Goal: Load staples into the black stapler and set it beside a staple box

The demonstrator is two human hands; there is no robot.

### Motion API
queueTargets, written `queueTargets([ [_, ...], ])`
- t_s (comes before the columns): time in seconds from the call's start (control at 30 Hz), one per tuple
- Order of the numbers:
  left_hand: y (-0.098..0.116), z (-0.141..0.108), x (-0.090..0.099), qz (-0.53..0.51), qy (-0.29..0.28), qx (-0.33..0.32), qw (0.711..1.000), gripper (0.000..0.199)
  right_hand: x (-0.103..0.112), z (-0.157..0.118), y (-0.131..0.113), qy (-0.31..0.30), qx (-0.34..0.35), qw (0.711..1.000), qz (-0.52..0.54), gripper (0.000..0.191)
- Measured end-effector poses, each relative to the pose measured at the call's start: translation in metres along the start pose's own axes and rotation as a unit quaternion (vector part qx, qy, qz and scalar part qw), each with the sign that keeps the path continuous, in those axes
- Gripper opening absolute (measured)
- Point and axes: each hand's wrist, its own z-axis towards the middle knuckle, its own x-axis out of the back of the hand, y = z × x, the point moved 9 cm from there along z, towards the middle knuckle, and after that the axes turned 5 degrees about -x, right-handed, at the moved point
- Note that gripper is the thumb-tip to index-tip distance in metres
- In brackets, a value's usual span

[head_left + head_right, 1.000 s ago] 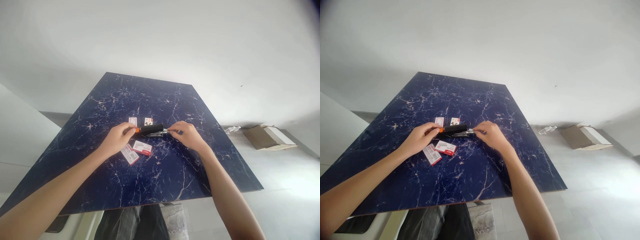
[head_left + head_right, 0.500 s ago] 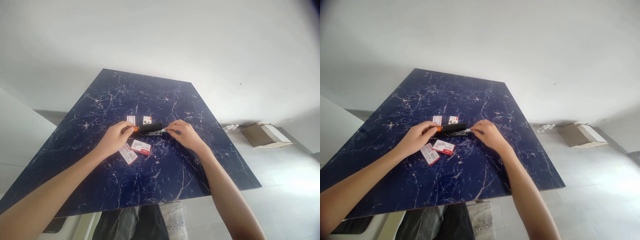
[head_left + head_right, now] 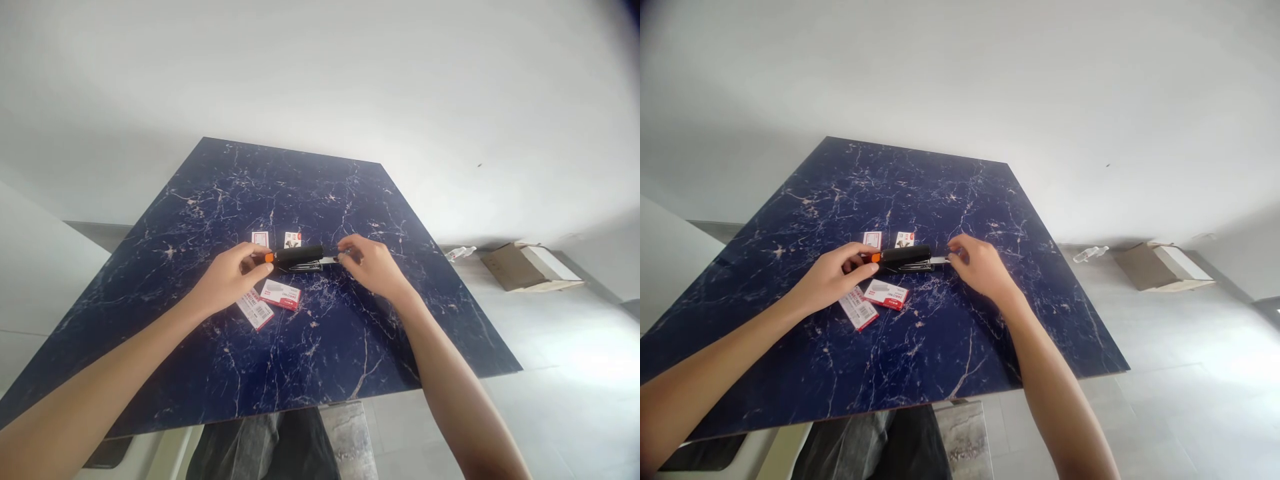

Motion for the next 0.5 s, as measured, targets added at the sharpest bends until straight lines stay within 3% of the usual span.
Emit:
queueTargets([
  [0.13,0.009,0.001,-0.005,0.029,-0.010,-0.034,0.999,0.056,0.003,-0.008,0.000,0.008,-0.107,0.994,0.013,0.043],
  [0.3,0.007,0.001,-0.002,0.047,0.017,-0.028,0.998,0.055,-0.029,-0.022,-0.032,-0.037,-0.119,0.980,0.153,0.067],
  [0.43,0.013,0.000,-0.002,0.043,0.029,-0.034,0.998,0.053,-0.053,-0.023,-0.026,-0.086,-0.151,0.942,0.286,0.083],
  [0.5,0.027,-0.002,-0.013,0.043,0.015,-0.056,0.997,0.055,-0.062,-0.018,-0.021,-0.107,-0.155,0.921,0.340,0.089],
])
